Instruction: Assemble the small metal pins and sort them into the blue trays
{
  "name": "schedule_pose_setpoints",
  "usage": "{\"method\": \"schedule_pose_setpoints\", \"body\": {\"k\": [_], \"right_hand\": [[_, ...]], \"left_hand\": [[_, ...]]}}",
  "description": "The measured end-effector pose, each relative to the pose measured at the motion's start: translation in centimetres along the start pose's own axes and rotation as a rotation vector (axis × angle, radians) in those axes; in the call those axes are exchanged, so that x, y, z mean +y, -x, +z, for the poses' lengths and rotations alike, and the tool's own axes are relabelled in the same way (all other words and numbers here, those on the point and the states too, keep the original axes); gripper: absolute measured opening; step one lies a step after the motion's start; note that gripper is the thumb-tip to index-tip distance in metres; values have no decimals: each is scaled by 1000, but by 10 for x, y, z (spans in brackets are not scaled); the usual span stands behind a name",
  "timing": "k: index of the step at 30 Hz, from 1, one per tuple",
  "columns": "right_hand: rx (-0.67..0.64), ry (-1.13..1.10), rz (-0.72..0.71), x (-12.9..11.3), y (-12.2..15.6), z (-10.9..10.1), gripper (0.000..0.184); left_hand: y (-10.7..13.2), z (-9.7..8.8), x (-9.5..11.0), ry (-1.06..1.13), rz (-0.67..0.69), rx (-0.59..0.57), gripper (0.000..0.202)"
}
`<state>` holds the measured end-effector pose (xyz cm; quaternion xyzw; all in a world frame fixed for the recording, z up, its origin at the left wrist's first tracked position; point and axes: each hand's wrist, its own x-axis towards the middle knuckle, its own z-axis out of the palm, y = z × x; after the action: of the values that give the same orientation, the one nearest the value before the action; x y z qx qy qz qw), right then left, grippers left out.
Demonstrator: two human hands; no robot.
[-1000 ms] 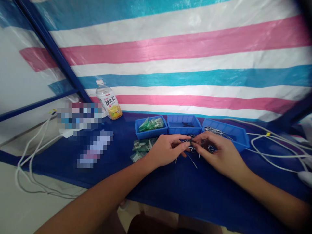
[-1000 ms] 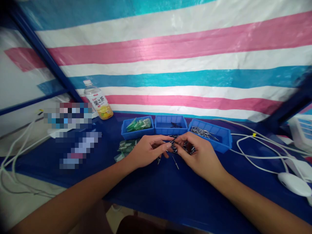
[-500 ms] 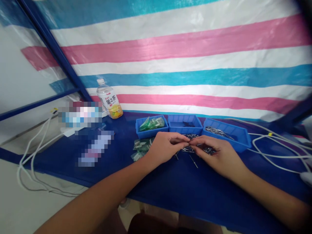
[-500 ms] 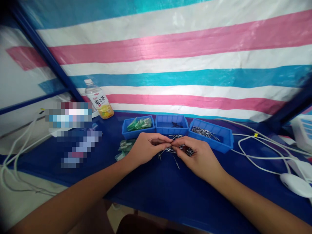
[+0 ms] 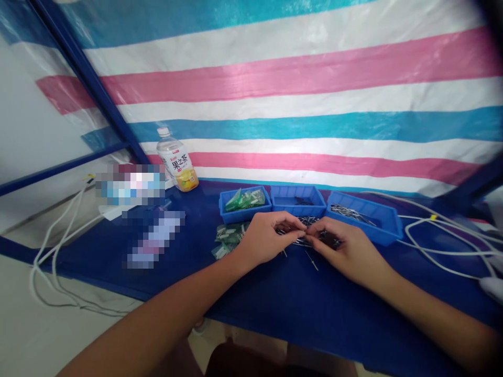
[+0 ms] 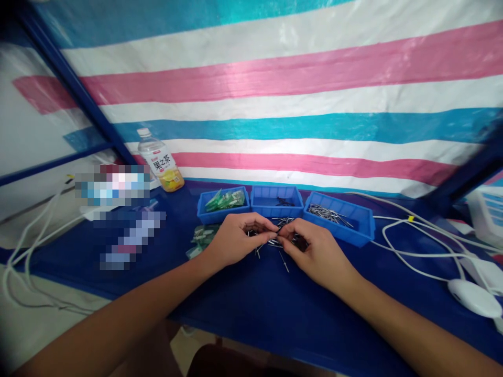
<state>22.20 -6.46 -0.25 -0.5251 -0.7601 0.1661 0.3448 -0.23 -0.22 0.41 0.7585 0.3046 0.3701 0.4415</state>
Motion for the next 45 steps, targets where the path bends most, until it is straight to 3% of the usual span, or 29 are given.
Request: {"method": "schedule_pose_setpoints", "body": {"k": [4,9,15,18,22,25,29,33,38,45], "right_hand": [[-28,10,-19,3,0,2,13],[15,22,-1,5,-7,2,18],[251,-22,115,15,-32,-8,27],[180,-70,218,21,-43,-11,35],[166,-107,221,18,-42,-11,32],[144,-7,111,10,-34,-8,25],[8,108,-225,-1,-25,1,17],[-161,152,-499,-16,-22,13,31],[-330,236,-601,-29,-16,29,47],[-251,352,-628,-15,-20,29,40]], "left_hand": [[1,1,-1,65,-13,-30,17],[-2,1,-4,85,30,28,38],[-3,-3,2,-117,93,99,16],[-4,-6,2,-158,103,137,15],[-4,-11,-2,-316,174,98,17],[-5,-14,-5,-396,217,101,19],[-5,-18,-5,-384,251,168,20],[-6,-20,-5,-344,295,214,30],[-6,-20,-4,-332,299,251,31],[-6,-17,-8,-358,330,245,29]]}}
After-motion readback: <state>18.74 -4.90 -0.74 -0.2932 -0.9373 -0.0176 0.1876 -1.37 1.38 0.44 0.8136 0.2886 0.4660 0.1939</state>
